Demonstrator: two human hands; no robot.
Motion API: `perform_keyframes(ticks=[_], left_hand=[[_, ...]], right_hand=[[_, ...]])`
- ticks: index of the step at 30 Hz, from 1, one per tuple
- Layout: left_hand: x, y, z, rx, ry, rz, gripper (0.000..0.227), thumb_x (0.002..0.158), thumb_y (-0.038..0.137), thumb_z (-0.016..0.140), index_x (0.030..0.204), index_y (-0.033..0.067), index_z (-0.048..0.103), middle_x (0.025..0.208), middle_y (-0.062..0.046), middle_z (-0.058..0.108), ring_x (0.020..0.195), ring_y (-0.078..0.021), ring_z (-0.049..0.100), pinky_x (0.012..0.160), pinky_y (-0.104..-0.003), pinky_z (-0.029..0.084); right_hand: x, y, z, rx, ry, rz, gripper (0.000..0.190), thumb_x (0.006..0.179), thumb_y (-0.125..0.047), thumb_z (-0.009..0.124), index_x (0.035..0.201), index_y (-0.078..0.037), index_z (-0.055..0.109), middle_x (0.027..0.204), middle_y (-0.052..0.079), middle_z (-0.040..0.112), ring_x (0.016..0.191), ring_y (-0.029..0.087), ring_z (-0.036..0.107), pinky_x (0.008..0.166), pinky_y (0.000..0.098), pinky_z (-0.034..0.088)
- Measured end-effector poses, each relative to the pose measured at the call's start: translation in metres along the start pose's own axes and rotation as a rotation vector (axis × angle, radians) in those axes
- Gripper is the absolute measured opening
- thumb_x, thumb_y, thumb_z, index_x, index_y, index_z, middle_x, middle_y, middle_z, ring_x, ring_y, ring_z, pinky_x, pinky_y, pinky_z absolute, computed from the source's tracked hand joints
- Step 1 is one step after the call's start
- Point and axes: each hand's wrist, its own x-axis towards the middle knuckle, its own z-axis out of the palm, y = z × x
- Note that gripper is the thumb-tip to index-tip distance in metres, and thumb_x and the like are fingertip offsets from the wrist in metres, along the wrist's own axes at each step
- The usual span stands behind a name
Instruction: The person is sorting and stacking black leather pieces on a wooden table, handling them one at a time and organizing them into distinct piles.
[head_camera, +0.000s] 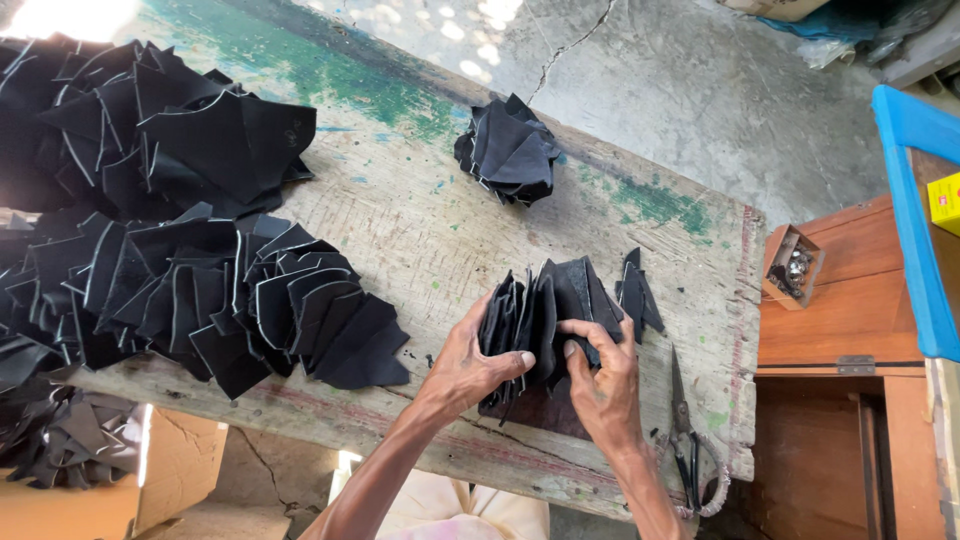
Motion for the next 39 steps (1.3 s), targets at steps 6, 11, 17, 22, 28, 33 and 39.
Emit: perform_keyframes(ticks=[6,11,17,22,28,33,39], left_hand=[[-0.001,0.001,-0.003,-0.134,-0.068,-0.090,0.089,0.073,0.014,0.074,0.154,0.0073,0.038,0.138,-0.010,0.062,0.123,-0.0181,0.059,0.107,-0.032,0.046],[0.000,0.003,-0.008,-0.167,-0.084,-0.133,0.083,0.076,0.018,0.070,0.154,0.0089,0.043,0.134,-0.010,0.063,0.119,-0.0177,0.060,0.104,-0.031,0.046],[-0.001,0.003,-0.005,-0.116,-0.068,-0.094,0.084,0.073,0.012,0.068,0.153,0.0076,0.043,0.130,-0.010,0.064,0.115,-0.0186,0.060,0.103,-0.031,0.047],[-0.002,0.006,0.000,-0.076,-0.071,-0.057,0.084,0.073,0.011,0.072,0.152,0.0067,0.043,0.131,-0.010,0.065,0.118,-0.0181,0.061,0.104,-0.031,0.047],[-0.006,0.002,0.003,-0.189,-0.084,-0.031,0.089,0.075,0.020,0.083,0.153,0.0067,0.042,0.139,-0.008,0.062,0.128,-0.0183,0.058,0.110,-0.032,0.043],[-0.009,-0.001,0.003,-0.035,-0.100,0.116,0.102,0.066,0.018,0.093,0.152,0.0043,0.039,0.139,-0.012,0.061,0.131,-0.0205,0.056,0.111,-0.033,0.042],[-0.012,-0.001,-0.003,-0.067,-0.122,0.048,0.103,0.063,0.006,0.086,0.154,0.0054,0.037,0.139,-0.010,0.061,0.131,-0.0203,0.057,0.112,-0.031,0.043]], right_hand=[[0.003,-0.003,-0.006,-0.009,-0.026,-0.001,0.027,0.097,-0.023,0.064,0.113,-0.004,0.074,0.104,0.017,0.077,0.117,0.033,0.062,0.124,0.0501,0.017],[0.005,-0.006,-0.005,-0.034,-0.036,0.055,0.029,0.095,-0.019,0.060,0.113,-0.001,0.072,0.065,0.011,0.068,0.078,0.024,0.067,0.130,0.0472,0.026],[0.006,-0.008,-0.009,0.005,-0.032,0.038,0.030,0.097,-0.021,0.061,0.113,0.000,0.074,0.063,0.011,0.067,0.083,0.025,0.067,0.128,0.0486,0.023],[0.008,-0.010,-0.006,-0.080,-0.001,-0.056,0.035,0.091,-0.027,0.077,0.110,0.003,0.075,0.098,0.018,0.076,0.114,0.037,0.059,0.118,0.0510,0.022],[0.000,-0.015,0.000,0.022,0.088,0.023,0.036,0.089,-0.016,0.063,0.124,-0.005,0.064,0.120,0.018,0.067,0.120,0.031,0.060,0.117,0.0469,0.033],[-0.004,-0.009,-0.003,-0.032,-0.114,0.181,0.023,0.096,-0.028,0.064,0.104,-0.012,0.078,0.099,0.020,0.073,0.114,0.038,0.051,0.134,0.0471,0.009],[0.001,0.003,-0.014,0.038,-0.224,0.132,0.046,0.089,-0.049,0.067,0.116,-0.012,0.075,0.123,0.018,0.072,0.155,0.043,0.016,0.121,0.0557,0.013]])
